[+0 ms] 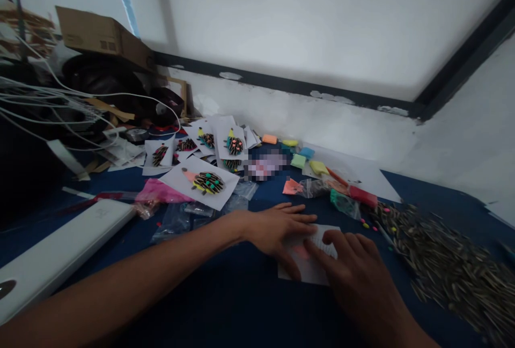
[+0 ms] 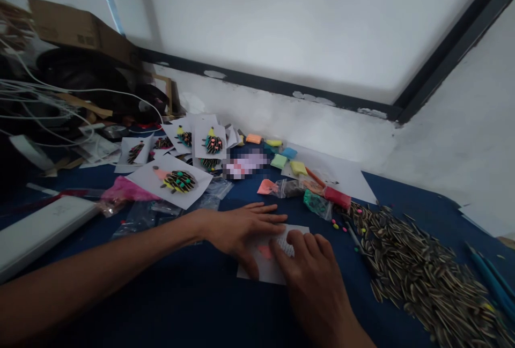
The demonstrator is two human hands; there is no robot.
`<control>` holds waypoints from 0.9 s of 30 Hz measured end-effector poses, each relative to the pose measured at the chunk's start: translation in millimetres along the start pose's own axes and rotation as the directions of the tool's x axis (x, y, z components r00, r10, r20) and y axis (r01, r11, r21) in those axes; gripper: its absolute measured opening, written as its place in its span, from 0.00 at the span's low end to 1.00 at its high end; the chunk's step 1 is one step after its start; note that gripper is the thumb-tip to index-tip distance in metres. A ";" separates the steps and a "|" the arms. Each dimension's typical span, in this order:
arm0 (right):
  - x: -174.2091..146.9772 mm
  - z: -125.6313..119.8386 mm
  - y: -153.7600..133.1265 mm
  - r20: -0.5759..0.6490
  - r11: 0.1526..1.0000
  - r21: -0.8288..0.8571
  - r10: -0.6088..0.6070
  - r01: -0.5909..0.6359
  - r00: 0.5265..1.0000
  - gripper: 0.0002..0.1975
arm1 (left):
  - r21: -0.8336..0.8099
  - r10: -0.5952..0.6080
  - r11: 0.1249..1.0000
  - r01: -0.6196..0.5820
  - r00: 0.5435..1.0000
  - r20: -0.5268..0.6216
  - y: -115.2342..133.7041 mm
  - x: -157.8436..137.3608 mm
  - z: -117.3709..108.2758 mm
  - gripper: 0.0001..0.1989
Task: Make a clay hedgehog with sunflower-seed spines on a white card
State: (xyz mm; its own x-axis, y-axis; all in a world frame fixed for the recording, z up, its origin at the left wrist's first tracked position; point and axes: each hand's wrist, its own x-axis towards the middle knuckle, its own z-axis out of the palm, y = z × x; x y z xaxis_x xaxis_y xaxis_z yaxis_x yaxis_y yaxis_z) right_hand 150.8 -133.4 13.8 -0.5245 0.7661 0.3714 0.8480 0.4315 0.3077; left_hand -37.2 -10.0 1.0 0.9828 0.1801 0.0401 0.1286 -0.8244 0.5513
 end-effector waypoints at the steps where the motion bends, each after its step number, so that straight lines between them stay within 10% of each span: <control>1: -0.5 0.8 1.4 -0.011 1.000 0.009 0.005 -0.005 1.000 0.21 | -0.001 0.000 1.000 0.000 1.000 0.000 0.0 0.0 0.1 0.47; 27: -6.3 4.3 2.7 0.056 0.976 0.205 0.060 -0.070 0.997 0.25 | -0.001 -0.010 1.000 0.010 1.000 0.010 1.3 -0.6 -1.1 0.46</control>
State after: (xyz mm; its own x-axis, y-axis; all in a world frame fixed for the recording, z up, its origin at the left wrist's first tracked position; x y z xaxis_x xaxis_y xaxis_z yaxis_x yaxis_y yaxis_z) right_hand 156.7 -135.0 8.5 -0.4679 0.8158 0.3399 0.8801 0.4652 0.0949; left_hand -37.7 -10.6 2.6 0.9828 0.1831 0.0256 0.1388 -0.8221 0.5522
